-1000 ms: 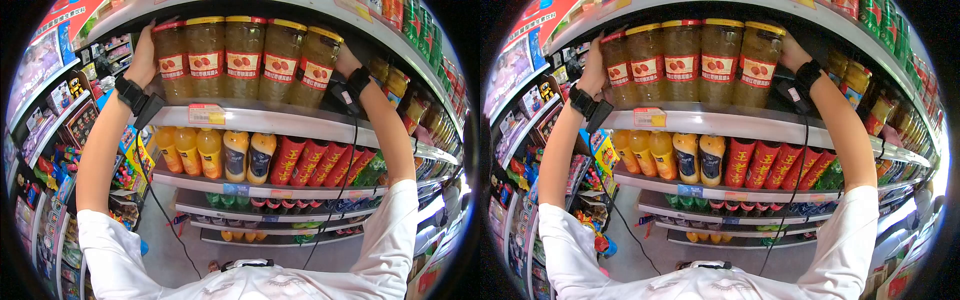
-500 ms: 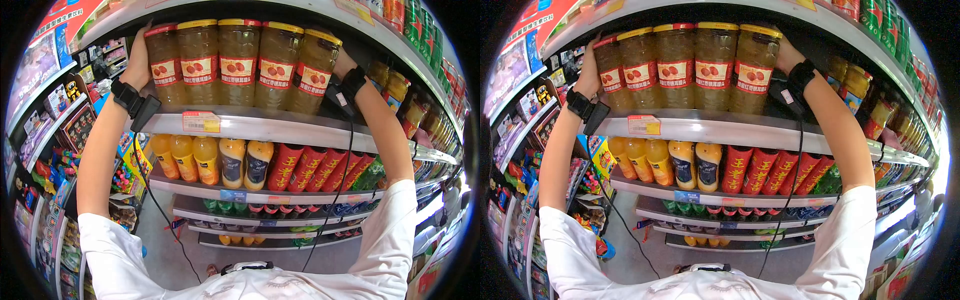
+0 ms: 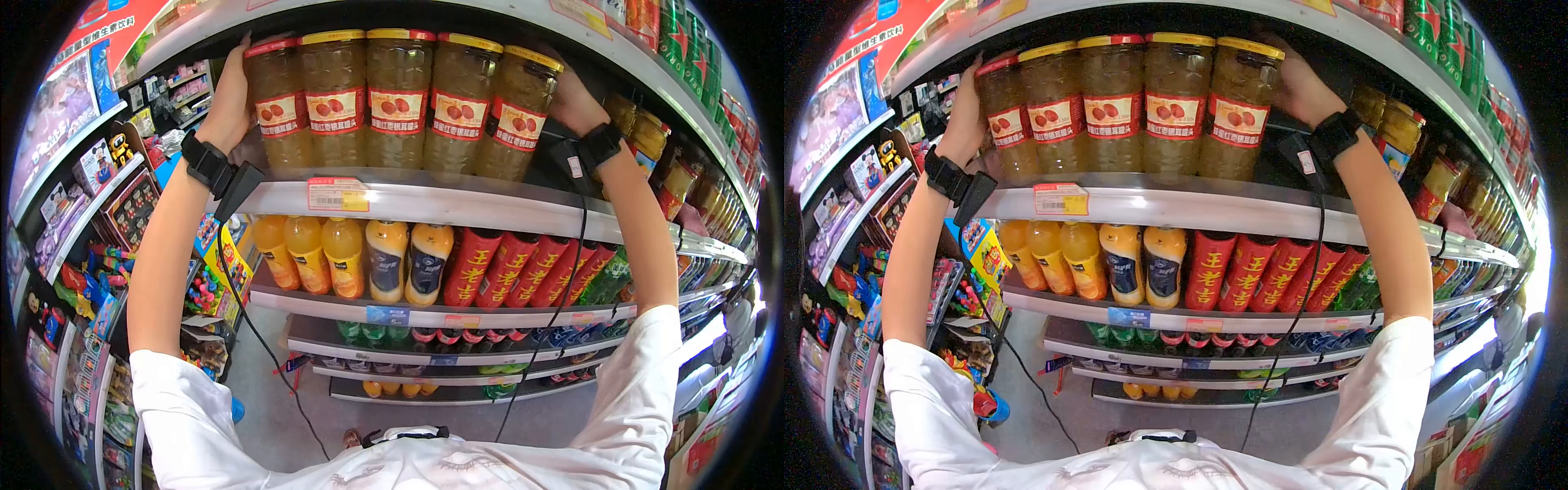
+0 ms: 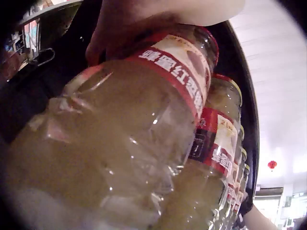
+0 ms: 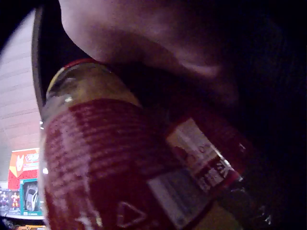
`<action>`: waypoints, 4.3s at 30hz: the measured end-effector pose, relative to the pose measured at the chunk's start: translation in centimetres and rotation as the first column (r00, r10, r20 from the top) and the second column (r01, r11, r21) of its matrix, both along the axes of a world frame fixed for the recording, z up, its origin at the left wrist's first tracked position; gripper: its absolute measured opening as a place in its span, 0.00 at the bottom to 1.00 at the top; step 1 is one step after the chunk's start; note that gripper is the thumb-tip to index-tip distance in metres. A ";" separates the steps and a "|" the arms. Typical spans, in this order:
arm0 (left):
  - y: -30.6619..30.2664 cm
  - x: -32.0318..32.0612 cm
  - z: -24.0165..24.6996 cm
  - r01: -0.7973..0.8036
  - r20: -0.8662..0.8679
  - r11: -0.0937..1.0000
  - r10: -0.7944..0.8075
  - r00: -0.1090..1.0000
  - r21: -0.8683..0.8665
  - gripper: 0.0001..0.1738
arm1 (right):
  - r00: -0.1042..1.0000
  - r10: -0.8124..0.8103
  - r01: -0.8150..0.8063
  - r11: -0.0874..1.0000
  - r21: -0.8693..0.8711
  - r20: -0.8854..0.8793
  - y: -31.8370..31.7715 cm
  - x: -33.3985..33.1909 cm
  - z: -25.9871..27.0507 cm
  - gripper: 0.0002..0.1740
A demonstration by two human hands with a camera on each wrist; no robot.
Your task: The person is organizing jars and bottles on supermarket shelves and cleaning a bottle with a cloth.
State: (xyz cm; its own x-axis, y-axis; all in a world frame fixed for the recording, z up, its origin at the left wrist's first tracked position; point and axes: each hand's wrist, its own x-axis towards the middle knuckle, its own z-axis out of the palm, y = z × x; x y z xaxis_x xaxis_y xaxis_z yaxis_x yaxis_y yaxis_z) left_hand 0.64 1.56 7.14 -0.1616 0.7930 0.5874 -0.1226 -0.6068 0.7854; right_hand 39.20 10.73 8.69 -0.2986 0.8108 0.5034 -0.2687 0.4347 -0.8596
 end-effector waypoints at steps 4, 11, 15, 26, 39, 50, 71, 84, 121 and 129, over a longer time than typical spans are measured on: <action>-2.6 1.5 -0.2 -0.162 -0.149 0.981 0.176 0.973 0.104 0.27 | 0.995 0.104 -0.104 0.990 -0.091 -0.007 -0.4 0.4 0.7 0.21; -3.2 1.2 1.1 -0.170 -0.548 0.656 0.723 0.419 0.735 0.22 | 0.999 0.037 -0.035 0.997 0.069 -0.031 -5.2 -1.5 -0.8 0.30; -4.3 3.4 1.3 -0.149 -0.571 0.601 0.796 0.201 0.785 0.24 | 0.996 -0.088 0.078 0.960 0.269 0.025 -5.4 -1.7 -2.9 0.35; -4.7 5.9 1.0 -0.280 -0.502 0.532 0.847 0.175 0.799 0.21 | 0.894 -0.340 0.182 0.871 0.456 0.293 -6.8 -1.0 -4.1 0.42; -5.4 14.7 1.8 -0.080 -0.562 0.605 0.775 0.287 0.793 0.29 | 0.930 -0.222 0.095 0.916 0.389 0.294 -8.6 -1.0 -3.6 0.36; -1.7 18.7 2.0 -0.149 -0.460 0.503 0.852 0.250 0.851 0.18 | 0.866 -0.332 0.169 0.898 0.405 0.375 -7.9 -0.2 -6.1 0.49; -2.9 16.4 2.8 -0.169 -0.632 0.656 0.754 0.179 0.736 0.20 | 0.766 -0.573 0.288 0.711 0.641 0.292 -7.5 0.6 -9.3 0.49; -3.1 12.8 3.3 -0.222 -0.760 0.752 0.647 0.067 0.621 0.22 | 0.768 -0.561 0.267 0.719 0.642 0.308 -7.9 1.1 -9.3 0.48; -2.9 34.8 -7.7 0.003 -0.666 0.788 0.518 0.537 0.615 0.21 | 0.570 -0.815 0.552 0.474 0.686 0.104 -7.3 17.2 -10.4 0.44; -0.3 35.7 -7.8 -0.086 -0.524 0.952 0.236 0.818 0.295 0.30 | 0.681 -0.720 0.466 0.568 0.678 0.135 -7.6 11.8 -10.1 0.44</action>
State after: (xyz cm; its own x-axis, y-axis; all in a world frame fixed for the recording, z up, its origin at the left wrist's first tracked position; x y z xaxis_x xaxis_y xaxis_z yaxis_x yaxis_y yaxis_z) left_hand 36.34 1.25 -0.62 0.1335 0.6012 0.7879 0.3982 -0.7606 0.5128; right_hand 50.99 3.15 -1.45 -0.1097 0.4748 0.8732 0.5050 0.7833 -0.3625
